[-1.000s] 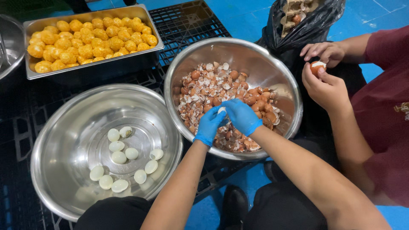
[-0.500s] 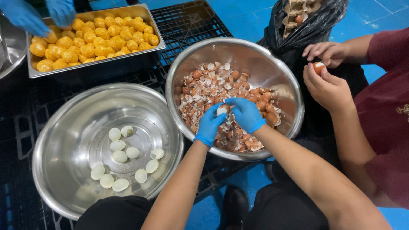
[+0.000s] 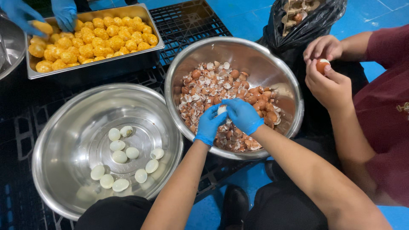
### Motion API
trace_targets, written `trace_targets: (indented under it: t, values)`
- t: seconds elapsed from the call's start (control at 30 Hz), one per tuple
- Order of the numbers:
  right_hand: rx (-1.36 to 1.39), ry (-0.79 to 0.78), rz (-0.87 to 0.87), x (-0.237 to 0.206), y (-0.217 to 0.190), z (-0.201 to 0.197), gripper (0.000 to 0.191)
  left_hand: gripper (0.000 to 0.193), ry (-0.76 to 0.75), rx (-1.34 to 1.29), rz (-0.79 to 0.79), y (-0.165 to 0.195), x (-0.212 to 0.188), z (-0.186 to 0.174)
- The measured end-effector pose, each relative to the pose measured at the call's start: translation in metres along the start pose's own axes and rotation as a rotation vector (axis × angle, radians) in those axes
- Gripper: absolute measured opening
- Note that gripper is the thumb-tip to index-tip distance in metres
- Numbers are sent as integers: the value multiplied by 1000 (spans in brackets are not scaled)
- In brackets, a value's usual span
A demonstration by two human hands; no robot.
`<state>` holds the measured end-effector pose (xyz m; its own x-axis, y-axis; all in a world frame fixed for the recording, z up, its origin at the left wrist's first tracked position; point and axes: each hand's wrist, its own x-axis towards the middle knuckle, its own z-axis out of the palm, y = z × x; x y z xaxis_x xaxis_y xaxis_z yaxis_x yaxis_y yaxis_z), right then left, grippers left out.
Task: The person peels hard-boiled eggs by hand, removing the shells and placing the peeled eggs into a metal bowl. A coworker also peels eggs nearby, and a tray of yellow-coated eggs is visible in the background.
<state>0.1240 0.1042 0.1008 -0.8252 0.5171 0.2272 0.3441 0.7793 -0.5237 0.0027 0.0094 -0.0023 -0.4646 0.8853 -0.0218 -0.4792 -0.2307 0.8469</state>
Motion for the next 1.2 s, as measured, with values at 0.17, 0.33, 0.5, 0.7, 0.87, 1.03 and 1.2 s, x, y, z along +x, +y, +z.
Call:
trace_targets:
  t: [0.17, 0.33, 0.5, 0.7, 0.87, 1.03, 1.2]
  values:
    - [21, 37, -18, 1, 3, -1, 31, 52, -10, 12, -24, 6, -4, 3]
    - [151, 120, 2, 2, 2, -6, 25, 50, -34, -79, -88, 9, -5, 2]
    - [85, 149, 73, 3, 7, -9, 21, 48, 9, -147, -104, 4, 0, -3]
    - [-36, 133, 32, -1, 18, -12, 29, 51, 8, -155, -50, 8, -2, -3]
    - [64, 14, 51, -1, 9, -16, 37, 56, -54, -99, -41, 17, -7, 1]
    - [125, -63, -212, 2, -10, -25, 54, 57, -67, -6, -107, 15, -7, 1]
    - [16, -151, -181, 5, -9, -27, 48, 50, -44, -10, -55, 7, -3, -1]
